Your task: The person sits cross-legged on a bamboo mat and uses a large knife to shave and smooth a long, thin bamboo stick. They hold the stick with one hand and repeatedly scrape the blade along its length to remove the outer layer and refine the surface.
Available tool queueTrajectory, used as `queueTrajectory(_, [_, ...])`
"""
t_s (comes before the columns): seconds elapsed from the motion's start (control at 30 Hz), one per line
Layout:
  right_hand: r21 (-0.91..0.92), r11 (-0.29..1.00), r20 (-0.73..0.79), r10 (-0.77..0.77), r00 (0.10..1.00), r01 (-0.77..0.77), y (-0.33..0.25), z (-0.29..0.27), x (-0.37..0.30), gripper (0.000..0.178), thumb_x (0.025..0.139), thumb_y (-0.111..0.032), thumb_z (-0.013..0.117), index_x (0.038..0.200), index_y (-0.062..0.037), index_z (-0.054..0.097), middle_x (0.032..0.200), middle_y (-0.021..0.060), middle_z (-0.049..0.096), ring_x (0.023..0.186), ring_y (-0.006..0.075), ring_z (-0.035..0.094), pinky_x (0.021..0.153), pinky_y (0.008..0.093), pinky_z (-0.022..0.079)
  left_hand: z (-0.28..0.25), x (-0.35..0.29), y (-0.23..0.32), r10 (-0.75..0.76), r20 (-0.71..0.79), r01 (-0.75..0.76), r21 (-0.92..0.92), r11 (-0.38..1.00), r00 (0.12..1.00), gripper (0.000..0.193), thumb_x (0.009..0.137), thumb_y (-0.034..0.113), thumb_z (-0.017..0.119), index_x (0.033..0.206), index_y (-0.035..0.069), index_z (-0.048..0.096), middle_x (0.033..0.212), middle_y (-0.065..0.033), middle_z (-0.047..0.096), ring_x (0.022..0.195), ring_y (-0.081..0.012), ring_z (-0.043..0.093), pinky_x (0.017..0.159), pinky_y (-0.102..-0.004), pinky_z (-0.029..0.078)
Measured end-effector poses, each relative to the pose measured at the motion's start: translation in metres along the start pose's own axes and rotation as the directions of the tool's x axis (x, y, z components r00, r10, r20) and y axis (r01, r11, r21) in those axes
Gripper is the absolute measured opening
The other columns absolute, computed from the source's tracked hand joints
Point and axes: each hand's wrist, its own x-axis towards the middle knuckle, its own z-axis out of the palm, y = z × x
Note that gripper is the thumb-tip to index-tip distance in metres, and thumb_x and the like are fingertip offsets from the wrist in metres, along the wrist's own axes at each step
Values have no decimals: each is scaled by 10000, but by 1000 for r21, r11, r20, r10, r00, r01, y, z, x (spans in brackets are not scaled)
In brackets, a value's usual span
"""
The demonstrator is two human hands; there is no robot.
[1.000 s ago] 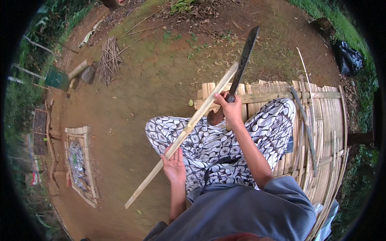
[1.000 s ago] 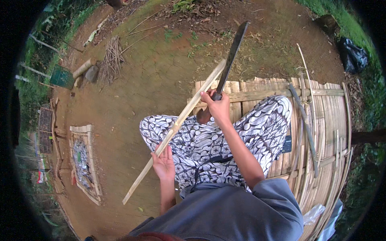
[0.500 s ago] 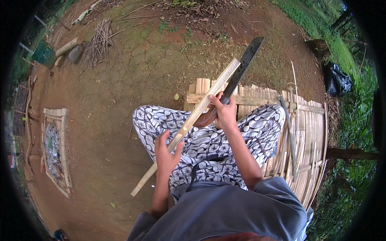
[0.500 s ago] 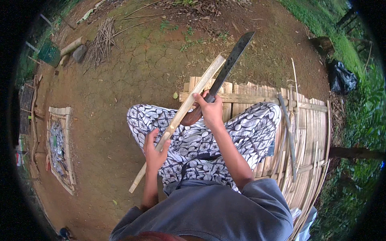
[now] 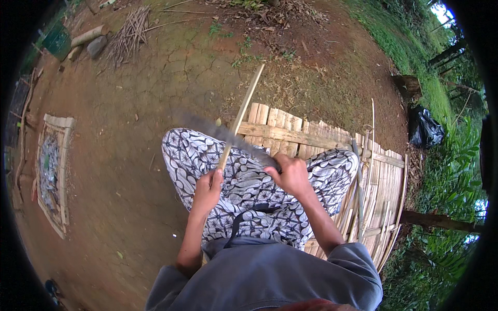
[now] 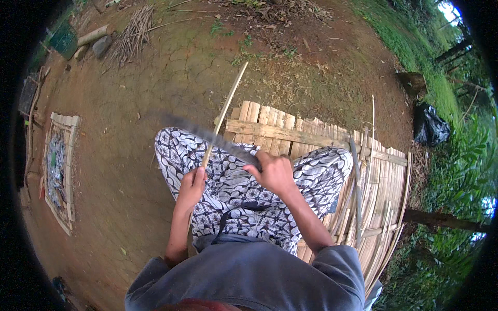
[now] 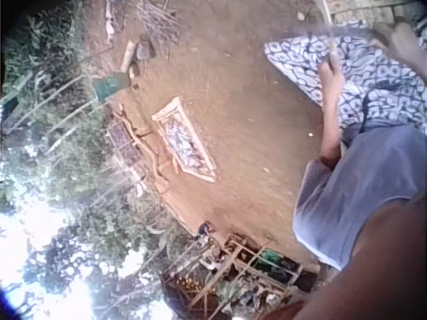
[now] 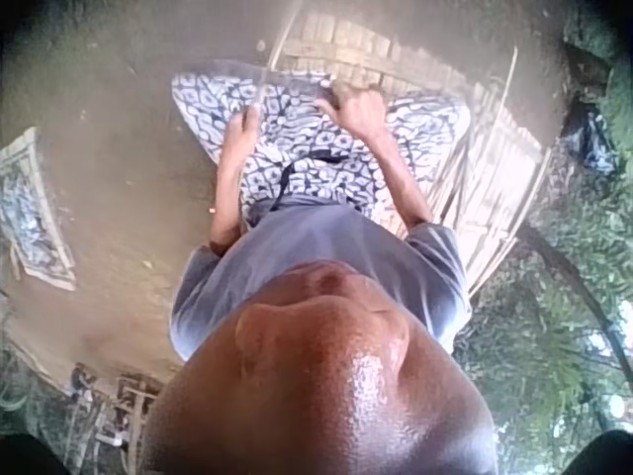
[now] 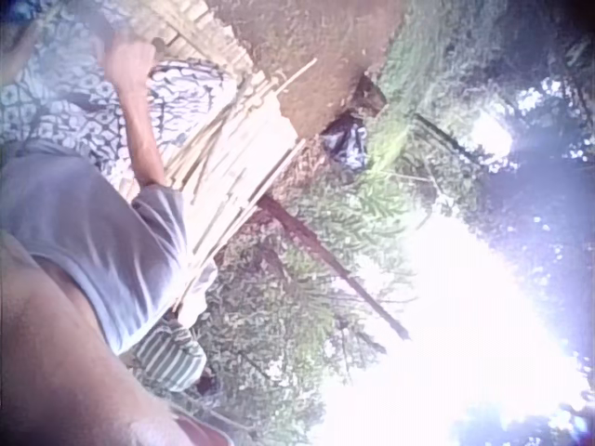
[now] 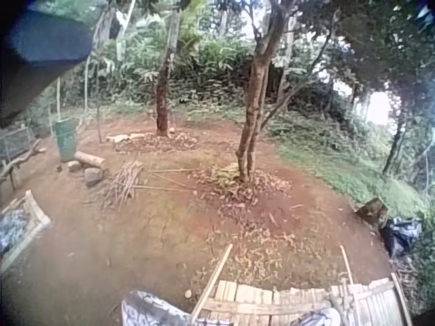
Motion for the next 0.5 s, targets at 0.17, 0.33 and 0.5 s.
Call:
queueTrajectory(0.17, [-241, 926, 99, -274, 957, 290, 2, 2, 9, 490, 863, -555, 553, 710, -90, 579, 506, 43, 541, 385, 192, 514, 430, 325, 455, -2, -17, 22, 128, 27, -131, 131, 983, 991, 358, 972, 252, 495, 768, -34, 569, 541, -4, 443, 506, -89, 380, 476, -294, 312])
queueTrajectory(0.33, [-110, 918, -40, 379, 924, -381, 91, -36, 60, 527, 961, -473, 425, 799, -35, 668, 472, 70, 521, 348, 183, 469, 413, 356, 445, -28, -49, 5, -37, 27, 36, 38, 999, 999, 389, 969, 280, 502, 745, -33, 558, 540, 22, 421, 505, -71, 360, 459, -296, 288])
queueTrajectory(0.5, [-3, 935, -138, 350, 927, -354, 95, -44, 46, 469, 971, -364, 453, 798, 33, 634, 562, 196, 589, 475, 331, 572, 478, 422, 457, -19, -54, 28, 20, 188, -11, -50, 999, 982, 403, 987, 295, 466, 697, 21, 524, 567, 57, 405, 529, -40, 338, 470, -262, 276])
